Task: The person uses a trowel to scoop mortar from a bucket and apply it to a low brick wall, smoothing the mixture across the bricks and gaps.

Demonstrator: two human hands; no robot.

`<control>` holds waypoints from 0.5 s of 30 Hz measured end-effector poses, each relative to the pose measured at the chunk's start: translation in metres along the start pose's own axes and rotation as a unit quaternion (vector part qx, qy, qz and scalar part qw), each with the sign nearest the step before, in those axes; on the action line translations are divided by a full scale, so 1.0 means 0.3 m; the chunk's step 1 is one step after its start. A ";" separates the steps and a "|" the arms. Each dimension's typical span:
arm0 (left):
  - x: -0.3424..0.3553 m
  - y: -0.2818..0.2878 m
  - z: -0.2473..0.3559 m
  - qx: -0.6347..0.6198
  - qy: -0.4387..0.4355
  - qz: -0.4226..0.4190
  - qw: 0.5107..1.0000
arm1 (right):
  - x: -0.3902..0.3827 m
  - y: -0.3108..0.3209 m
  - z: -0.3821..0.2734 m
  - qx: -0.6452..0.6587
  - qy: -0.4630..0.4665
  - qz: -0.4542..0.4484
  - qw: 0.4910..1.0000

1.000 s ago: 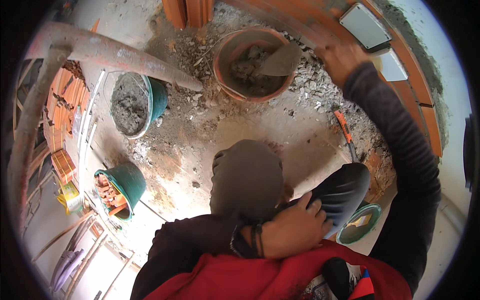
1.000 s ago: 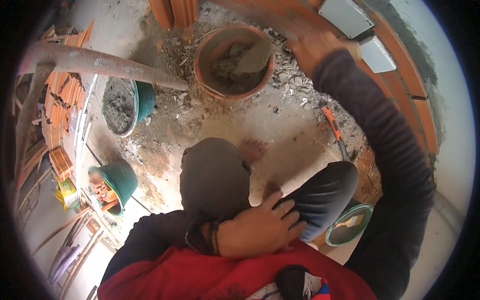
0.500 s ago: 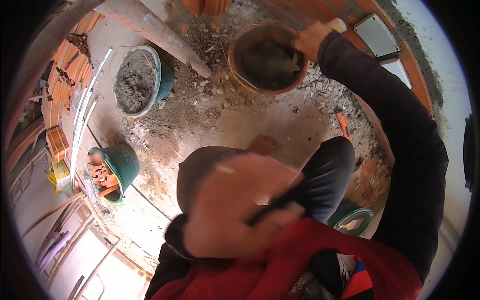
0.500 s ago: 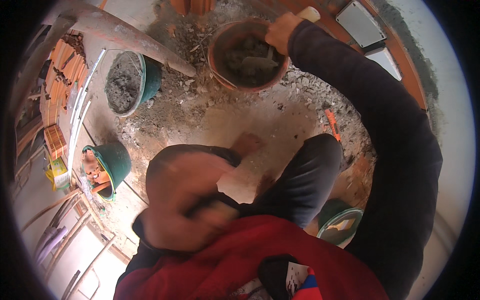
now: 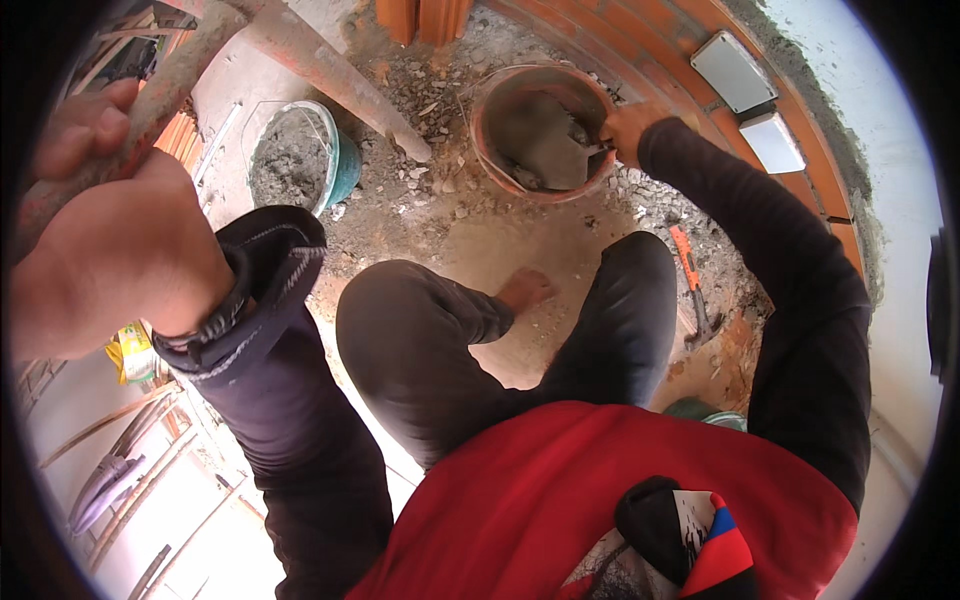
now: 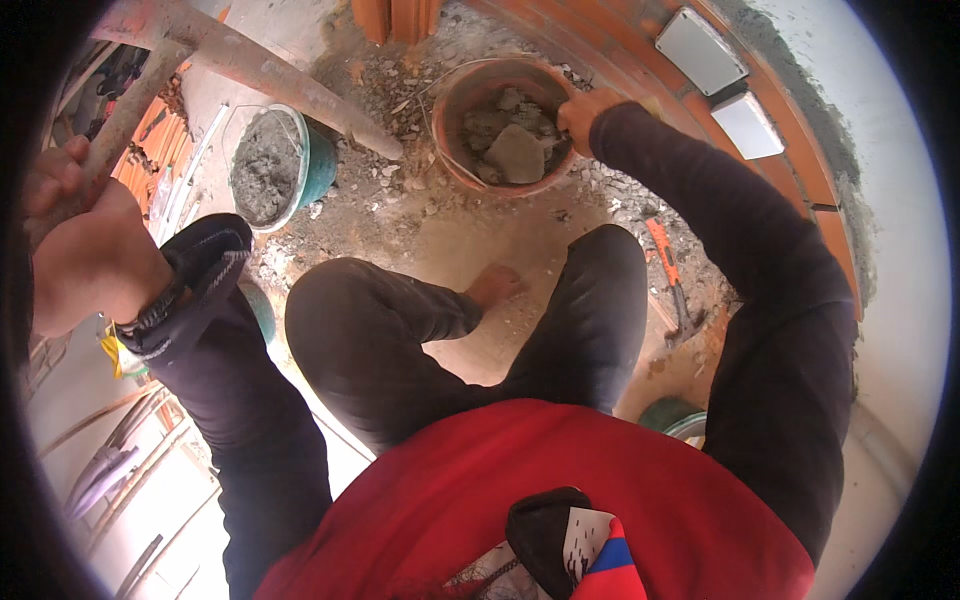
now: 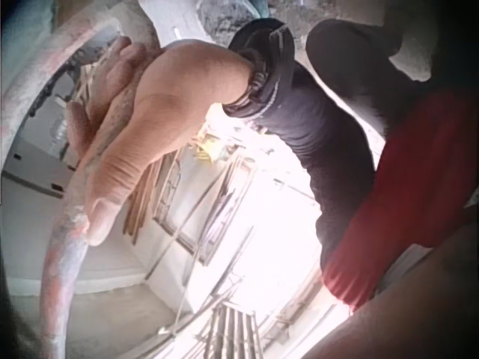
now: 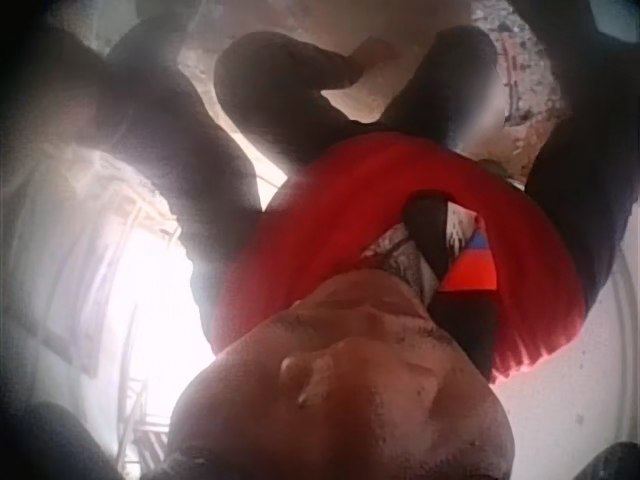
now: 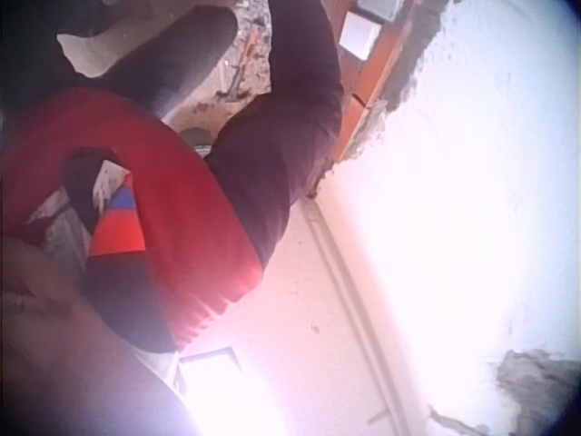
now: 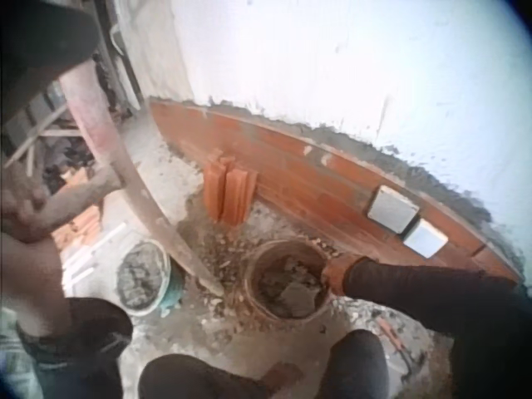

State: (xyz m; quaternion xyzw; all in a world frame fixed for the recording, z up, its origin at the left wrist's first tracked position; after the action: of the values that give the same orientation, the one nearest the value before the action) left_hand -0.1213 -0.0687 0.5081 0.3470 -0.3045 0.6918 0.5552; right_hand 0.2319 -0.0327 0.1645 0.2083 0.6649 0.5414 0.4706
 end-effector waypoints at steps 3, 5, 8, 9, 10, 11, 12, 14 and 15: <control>0.016 0.011 -0.027 -0.012 0.023 -0.019 0.999 | -0.056 -0.107 0.041 0.095 -0.050 0.036 0.994; 0.006 0.021 -0.009 0.026 0.027 0.028 0.999 | -0.067 -0.202 0.063 0.180 -0.067 0.035 0.981; 0.016 -0.090 0.093 -0.021 -0.022 -0.071 0.997 | -0.088 -0.312 0.080 0.351 -0.116 0.053 0.928; 0.020 -0.078 0.092 -0.031 -0.024 -0.076 0.996 | -0.103 -0.304 0.068 0.365 -0.119 0.077 0.920; 0.023 -0.072 0.087 -0.046 -0.026 -0.080 0.995 | -0.142 -0.297 0.066 0.377 -0.128 0.099 0.912; 0.018 -0.020 0.035 -0.023 0.006 0.007 1.000 | -0.183 -0.292 0.068 0.389 -0.139 0.122 0.902; 0.005 0.009 -0.051 -0.023 0.049 0.093 0.994 | -0.277 -0.319 0.111 0.397 -0.174 0.118 0.893; 0.124 0.229 -0.166 -0.167 0.137 -0.056 0.975 | -0.395 -0.254 0.100 0.412 -0.199 0.164 0.874; 0.116 0.243 -0.184 -0.132 0.132 -0.078 0.979 | -0.485 -0.241 0.119 0.412 -0.227 0.184 0.863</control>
State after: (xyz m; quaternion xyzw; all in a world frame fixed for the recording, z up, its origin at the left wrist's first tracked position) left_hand -0.2055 -0.0194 0.5022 0.1986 -0.2888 0.6396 0.6841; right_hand 0.3475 -0.1522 0.1574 0.6191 0.6515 0.2327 0.3716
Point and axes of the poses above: each hand's wrist, its own x-axis towards the middle knuckle, its own y-axis out of the back of the hand, z = x × y, the point moved 7 cm from there along x, towards the middle knuckle, and after that the axes turned 2 degrees about -x, right-handed, at the moved point
